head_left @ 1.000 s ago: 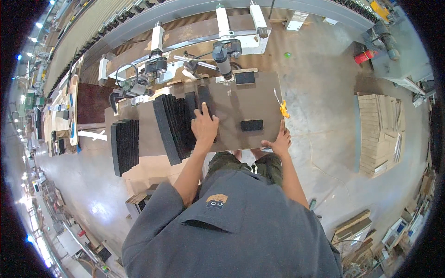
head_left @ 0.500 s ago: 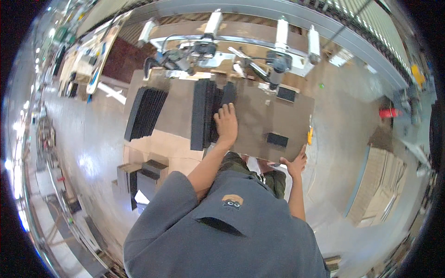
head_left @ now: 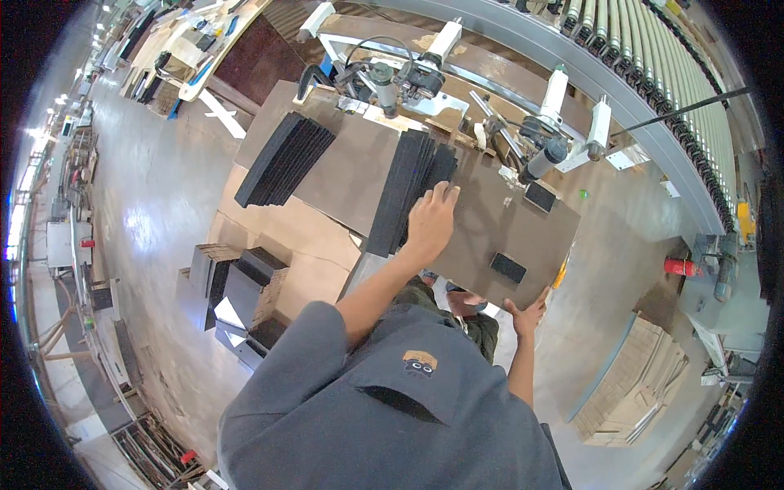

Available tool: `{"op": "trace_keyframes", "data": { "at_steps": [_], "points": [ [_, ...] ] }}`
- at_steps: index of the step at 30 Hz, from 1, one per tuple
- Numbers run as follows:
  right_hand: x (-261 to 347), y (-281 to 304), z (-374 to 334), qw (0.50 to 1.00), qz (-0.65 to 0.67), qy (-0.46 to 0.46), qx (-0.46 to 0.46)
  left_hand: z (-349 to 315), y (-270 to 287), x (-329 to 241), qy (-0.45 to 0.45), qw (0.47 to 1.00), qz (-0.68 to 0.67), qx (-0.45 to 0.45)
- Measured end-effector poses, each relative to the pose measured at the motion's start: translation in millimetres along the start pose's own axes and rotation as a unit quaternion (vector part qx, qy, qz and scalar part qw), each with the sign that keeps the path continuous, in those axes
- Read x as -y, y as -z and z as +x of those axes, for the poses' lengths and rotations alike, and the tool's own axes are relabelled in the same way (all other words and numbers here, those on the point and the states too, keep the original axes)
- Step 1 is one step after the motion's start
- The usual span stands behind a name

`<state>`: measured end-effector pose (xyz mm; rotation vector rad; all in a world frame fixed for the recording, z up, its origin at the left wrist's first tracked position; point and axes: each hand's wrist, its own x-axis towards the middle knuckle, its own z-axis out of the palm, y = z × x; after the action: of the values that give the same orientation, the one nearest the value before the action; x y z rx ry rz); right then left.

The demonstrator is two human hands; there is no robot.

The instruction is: The person takes black foam blocks one at a time from a stack, places them on a metal guide on a work table, and presses them down with their hands.

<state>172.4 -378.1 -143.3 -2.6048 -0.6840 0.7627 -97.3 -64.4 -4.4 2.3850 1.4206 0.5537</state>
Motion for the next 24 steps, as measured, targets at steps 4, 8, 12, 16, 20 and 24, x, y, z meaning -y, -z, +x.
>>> {"op": "trace_keyframes", "data": {
  "at_steps": [4, 8, 12, 16, 20, 24],
  "points": [
    [-2, 3, -3, 1.0, 0.003, -0.004, 0.004, -1, 140, 22, 0.031, 0.979, 0.003, -0.199],
    [9, 1, -3, 1.0, 0.004, 0.024, 0.006, -27, 208, 184, 0.209, 0.79, -0.013, -0.576],
    [10, 8, -5, 1.0, -0.013, 0.0, 0.01, -85, 194, 328, 0.384, 0.568, -0.334, -0.647],
    [3, 0, -1, 0.999, -0.007, 0.023, 0.022, -169, 114, 449, 0.552, 0.661, -0.38, -0.338],
    [-8, 1, 4, 0.999, -0.007, 0.04, 0.005, -166, 48, 457, 0.511, 0.72, -0.356, -0.307],
    [-8, -2, 4, 0.999, -0.011, 0.035, 0.009, -144, 41, 480, 0.459, 0.743, -0.389, -0.293]
  ]
}}
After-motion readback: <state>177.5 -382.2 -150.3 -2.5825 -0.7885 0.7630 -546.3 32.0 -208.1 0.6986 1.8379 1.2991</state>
